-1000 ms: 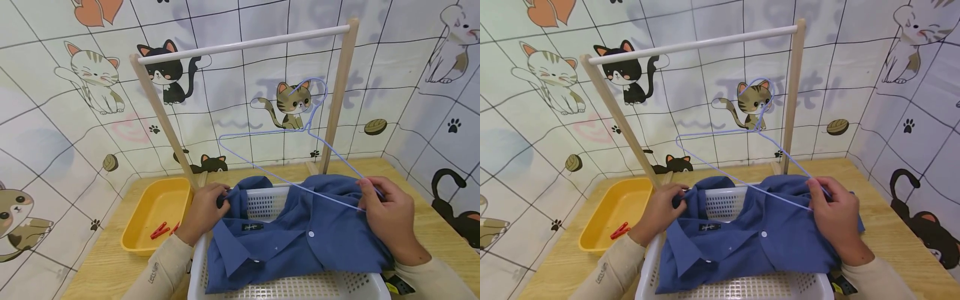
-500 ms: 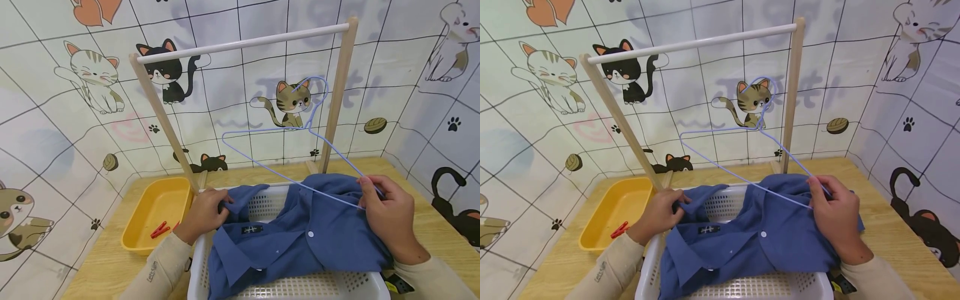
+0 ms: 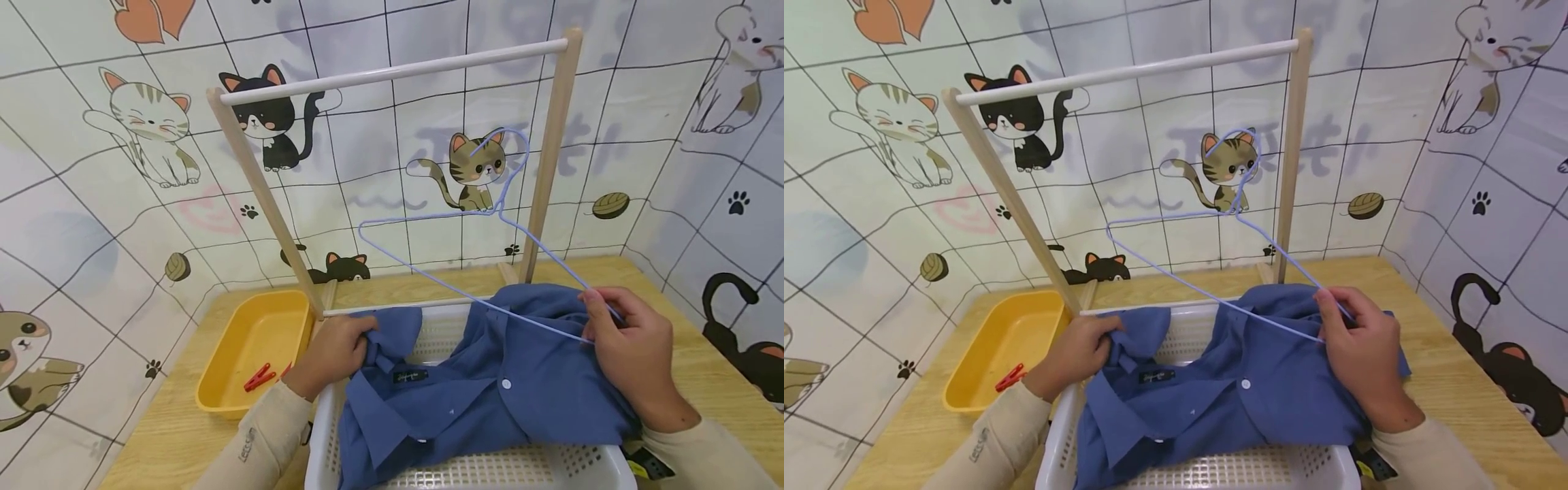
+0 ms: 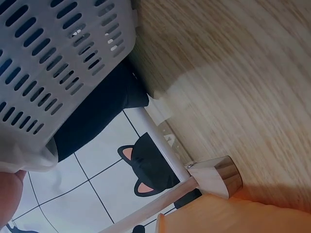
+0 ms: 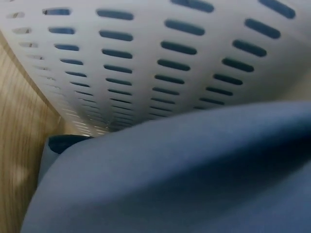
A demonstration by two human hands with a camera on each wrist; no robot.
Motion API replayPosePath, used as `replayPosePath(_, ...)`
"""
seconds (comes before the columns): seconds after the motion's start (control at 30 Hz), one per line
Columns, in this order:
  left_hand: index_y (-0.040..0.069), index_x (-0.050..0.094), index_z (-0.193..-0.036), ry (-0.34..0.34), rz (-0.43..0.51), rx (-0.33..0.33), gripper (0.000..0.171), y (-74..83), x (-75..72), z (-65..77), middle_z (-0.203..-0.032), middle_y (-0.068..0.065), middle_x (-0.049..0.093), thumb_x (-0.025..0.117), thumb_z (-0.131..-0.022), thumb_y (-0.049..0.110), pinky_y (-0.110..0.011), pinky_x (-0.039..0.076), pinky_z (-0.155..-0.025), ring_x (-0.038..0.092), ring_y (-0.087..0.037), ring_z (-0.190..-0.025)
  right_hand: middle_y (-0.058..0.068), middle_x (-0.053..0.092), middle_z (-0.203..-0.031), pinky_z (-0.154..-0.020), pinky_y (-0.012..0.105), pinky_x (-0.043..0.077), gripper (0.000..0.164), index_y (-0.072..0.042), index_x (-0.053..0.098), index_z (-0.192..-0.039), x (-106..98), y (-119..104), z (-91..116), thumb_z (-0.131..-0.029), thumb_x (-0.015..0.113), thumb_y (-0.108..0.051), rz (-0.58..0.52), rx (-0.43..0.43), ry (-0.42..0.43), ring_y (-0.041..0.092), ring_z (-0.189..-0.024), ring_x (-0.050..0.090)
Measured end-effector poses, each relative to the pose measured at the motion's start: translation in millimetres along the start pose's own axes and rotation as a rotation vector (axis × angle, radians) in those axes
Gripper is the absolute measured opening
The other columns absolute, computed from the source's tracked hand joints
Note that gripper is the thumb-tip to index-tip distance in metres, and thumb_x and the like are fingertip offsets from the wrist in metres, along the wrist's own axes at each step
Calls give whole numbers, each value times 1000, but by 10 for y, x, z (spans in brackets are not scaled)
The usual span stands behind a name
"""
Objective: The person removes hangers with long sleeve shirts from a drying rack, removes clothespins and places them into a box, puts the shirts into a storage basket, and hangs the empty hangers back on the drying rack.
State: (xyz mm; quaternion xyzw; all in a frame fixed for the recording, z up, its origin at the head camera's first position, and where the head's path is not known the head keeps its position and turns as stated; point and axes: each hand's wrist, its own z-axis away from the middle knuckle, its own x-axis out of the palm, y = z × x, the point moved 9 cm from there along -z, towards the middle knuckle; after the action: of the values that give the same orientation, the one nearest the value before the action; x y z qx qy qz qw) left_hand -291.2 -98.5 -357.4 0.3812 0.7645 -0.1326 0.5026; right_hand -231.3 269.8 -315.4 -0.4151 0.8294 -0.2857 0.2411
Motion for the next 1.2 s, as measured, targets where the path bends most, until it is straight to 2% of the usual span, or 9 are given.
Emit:
replayPosePath(0.07,18,59,-79,-11,5,-23,19,-13,-4,-1,-56,10,31,50,-88,4,-17,27,-47,32,-3,-46,-17,62,-64,-52,9,43,6,10,68,-95,11,-1,9,-91,65,7,2,0,-4,-3,-48,53)
replayPosePath(0.13,17,61,-83,9,-13,-59,16,-38,-23,-1,-56,12,34,51,-94,12,-18,30,-47,35,-2,-47,-17,61,-63,-51,9,43,6,10,68,-94,21,-4,12,-90,65,8,-9,-7,-7,-2,-48,53)
replayPosePath(0.3,17,61,-115,58,-151,-173,22,-112,-43,8,-51,11,37,57,-101,33,-21,31,-46,38,-3,-45,-14,59,-60,-51,9,43,5,12,68,-93,34,-3,9,-90,65,9,-34,-26,-10,-2,-48,53)
replayPosePath(0.43,15,57,-132,61,-339,-162,44,-87,2,-5,-46,9,31,65,-96,38,-22,20,-38,25,-5,-35,-13,58,-58,-50,10,42,5,11,68,-92,28,20,28,-89,65,9,-23,-7,-13,-1,-47,52)
replayPosePath(0.57,13,64,-129,56,-456,-137,46,-54,39,-41,-46,6,37,72,-90,37,-26,23,-38,32,-10,-36,-14,57,-58,-51,9,42,5,11,68,-92,25,21,30,-89,66,8,-14,-9,-6,-3,-48,53)
replayPosePath(0.77,15,74,-115,34,-434,-206,28,-98,36,-27,-55,1,58,73,-89,26,-28,36,-41,50,-13,-45,-12,58,-59,-51,9,43,5,11,68,-93,52,10,25,-89,66,10,-29,-25,-19,-2,-48,53)
replayPosePath(0.87,15,75,-113,57,-404,-225,24,-111,12,-27,-62,-1,66,72,-90,22,-29,42,-44,57,-15,-49,-13,58,-59,-51,9,42,5,10,69,-93,58,7,20,-89,66,9,-19,-27,-17,-3,-48,52)
replayPosePath(1.0,15,76,-106,113,-390,-216,17,-102,-39,-34,-69,-1,71,72,-91,20,-31,49,-49,63,-17,-55,-13,57,-59,-51,9,42,5,11,69,-92,67,-4,3,-89,67,8,-31,-40,-13,-3,-48,52)
replayPosePath(1.2,15,75,-95,150,-352,-171,8,-76,-62,-33,-67,3,68,73,-88,19,-30,49,-53,60,-12,-54,-13,57,-58,-51,9,42,5,11,68,-91,55,9,4,-90,67,6,-16,-16,-13,-2,-47,52)
